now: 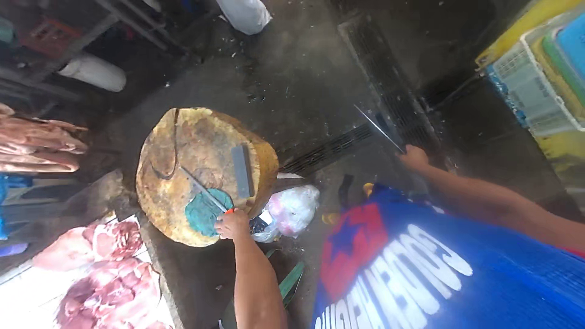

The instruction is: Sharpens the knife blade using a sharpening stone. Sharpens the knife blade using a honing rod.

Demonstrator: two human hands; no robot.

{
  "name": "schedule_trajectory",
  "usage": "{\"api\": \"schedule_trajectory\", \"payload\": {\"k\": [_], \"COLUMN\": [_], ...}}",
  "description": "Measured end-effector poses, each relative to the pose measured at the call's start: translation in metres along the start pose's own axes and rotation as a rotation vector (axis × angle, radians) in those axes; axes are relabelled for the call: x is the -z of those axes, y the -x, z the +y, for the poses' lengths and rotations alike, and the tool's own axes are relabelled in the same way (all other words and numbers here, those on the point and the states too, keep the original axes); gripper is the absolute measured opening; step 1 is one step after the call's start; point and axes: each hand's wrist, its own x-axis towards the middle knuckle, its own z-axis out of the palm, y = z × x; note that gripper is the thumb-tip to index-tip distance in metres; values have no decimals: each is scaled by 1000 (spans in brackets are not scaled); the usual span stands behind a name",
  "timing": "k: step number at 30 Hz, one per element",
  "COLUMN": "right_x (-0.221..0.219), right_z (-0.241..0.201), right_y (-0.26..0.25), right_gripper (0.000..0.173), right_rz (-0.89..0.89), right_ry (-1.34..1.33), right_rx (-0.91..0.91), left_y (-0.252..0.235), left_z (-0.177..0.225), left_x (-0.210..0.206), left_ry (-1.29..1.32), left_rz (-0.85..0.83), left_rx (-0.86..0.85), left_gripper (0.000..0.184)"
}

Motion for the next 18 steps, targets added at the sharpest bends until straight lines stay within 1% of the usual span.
{"api": "schedule_trajectory", "payload": {"k": [1,2,3,4,5,6,7,8,9,10,11,12,13,14,15,16,17,18], "right_x": [-1,-2,-3,-6,-9,-11,-13,-13,-14,-16,-17,-17,-15,-12,-13,-14,-15,-17], "right_z": [1,2,3,3,4,6,9,9,9,10,10,11,12,15,19,21,23,24], "right_y": [0,0,0,1,0,-1,-2,-3,-4,-6,-9,-12,-14,-16,-17,-19,-23,-29], "right_gripper": [49,49,49,49,48,46,44,44,45,46,48,49,48,46,44,43,44,45], "right_rz": [-4,-7,-16,-26,-36,-46,-55,-68,-86,-108,-132,-150,-164,-165,-155,-146,-140,-142], "right_ry": [2,0,4,10,15,20,30,47,73,97,119,131,127,113,86,72,57,46], "right_rx": [12,18,17,12,5,-6,-14,-24,-29,-27,-21,-15,-10,1,12,21,22,13], "left_y": [13,35,66,102,144,192,242,290,329,357,372,372,362,347,328,314,312,319], "left_z": [9,21,33,44,54,62,68,73,79,84,89,94,101,111,121,127,125,120], "left_x": [15,37,65,96,128,157,186,211,230,241,242,235,220,200,179,174,184,205], "left_ry": [37,111,236,420,659,918,1120,1250,1291,1234,1084,832,523,209,62,40,127,348], "left_rz": [16,33,36,-1,-110,-288,-510,-747,-992,-1175,-1198,-1019,-712,-477,-328,-266,-257,-319], "left_rx": [-28,-123,-284,-502,-748,-1006,-1256,-1496,-1722,-1884,-2008,-2066,-2008,-1854,-1727,-1633,-1582,-1602], "left_gripper": [80,74,57,39,29,26,31,36,42,51,59,60,53,48,47,44,41,37]}}
